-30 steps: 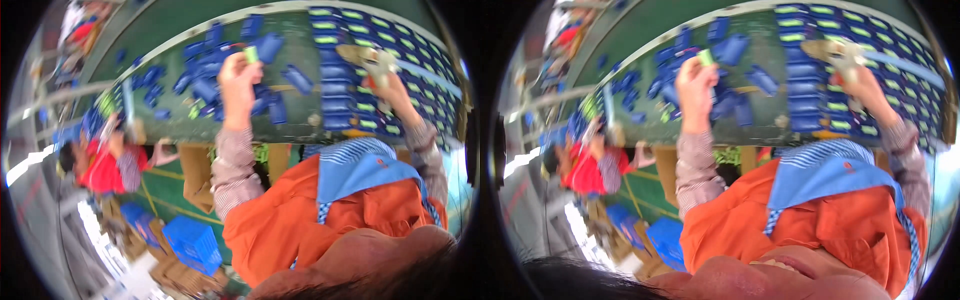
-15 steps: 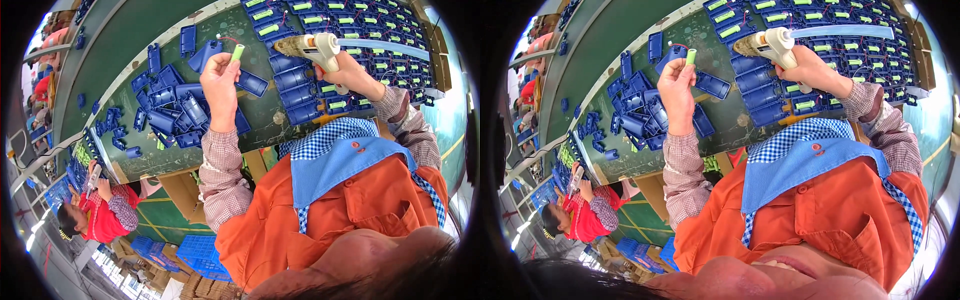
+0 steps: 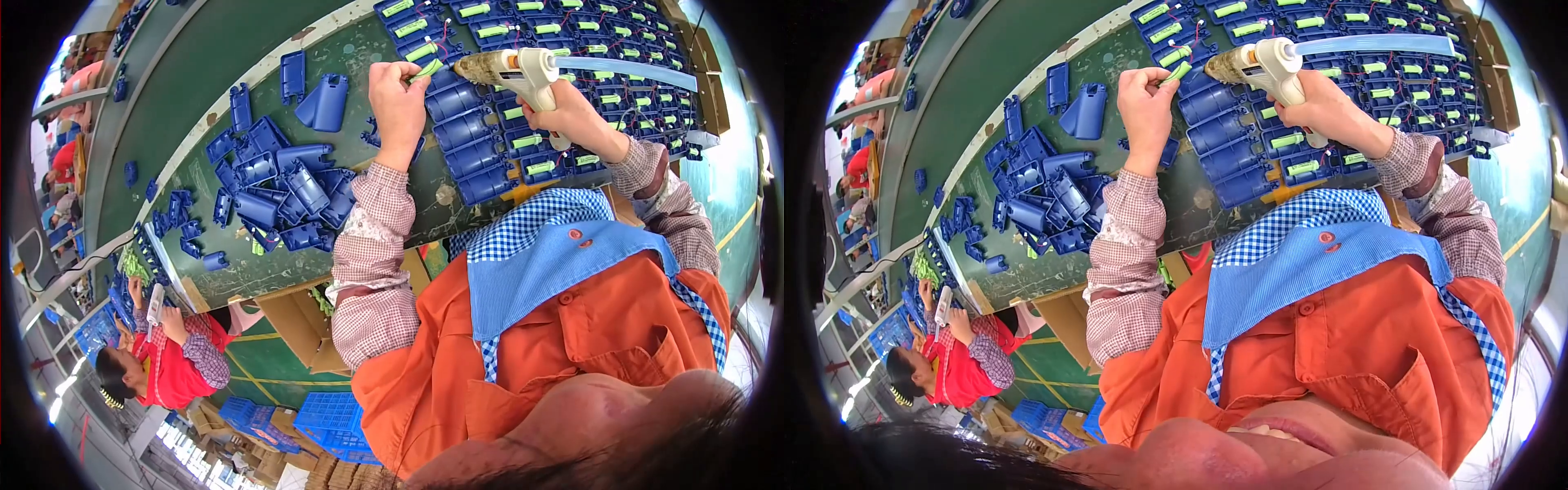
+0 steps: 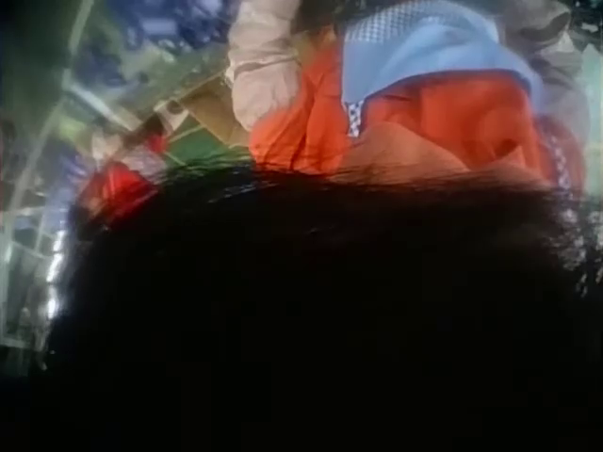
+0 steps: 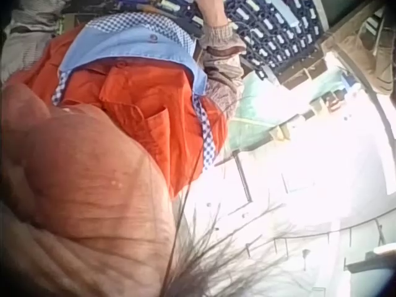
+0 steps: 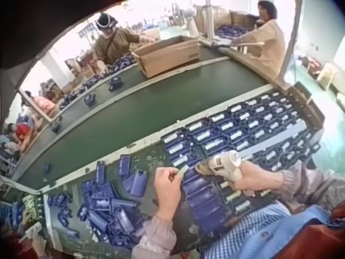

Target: Using a hot glue gun to attach green plastic inserts into blue plastic housings on an industrial assembly line.

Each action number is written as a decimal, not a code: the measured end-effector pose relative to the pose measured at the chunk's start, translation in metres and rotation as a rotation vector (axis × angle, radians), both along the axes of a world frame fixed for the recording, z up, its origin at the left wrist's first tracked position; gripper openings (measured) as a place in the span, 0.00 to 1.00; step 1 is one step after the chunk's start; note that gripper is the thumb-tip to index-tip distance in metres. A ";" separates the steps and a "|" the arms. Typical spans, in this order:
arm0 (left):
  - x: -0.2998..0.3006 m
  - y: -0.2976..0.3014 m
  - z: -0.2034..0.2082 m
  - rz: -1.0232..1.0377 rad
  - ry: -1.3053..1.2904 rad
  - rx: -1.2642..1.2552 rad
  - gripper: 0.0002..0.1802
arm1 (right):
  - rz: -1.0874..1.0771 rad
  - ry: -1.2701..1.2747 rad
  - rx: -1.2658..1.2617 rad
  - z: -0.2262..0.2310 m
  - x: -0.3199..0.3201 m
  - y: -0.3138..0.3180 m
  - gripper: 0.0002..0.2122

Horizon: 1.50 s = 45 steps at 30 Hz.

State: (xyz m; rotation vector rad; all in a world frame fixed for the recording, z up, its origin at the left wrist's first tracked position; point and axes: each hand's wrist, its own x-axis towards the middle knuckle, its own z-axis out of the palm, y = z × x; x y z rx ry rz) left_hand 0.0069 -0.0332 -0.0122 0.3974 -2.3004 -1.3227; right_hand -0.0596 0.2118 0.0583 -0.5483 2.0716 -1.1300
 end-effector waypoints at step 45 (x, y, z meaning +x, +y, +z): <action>0.117 -0.040 0.081 0.202 0.009 -0.102 0.09 | 0.049 -0.128 -0.123 -0.011 0.003 0.011 0.16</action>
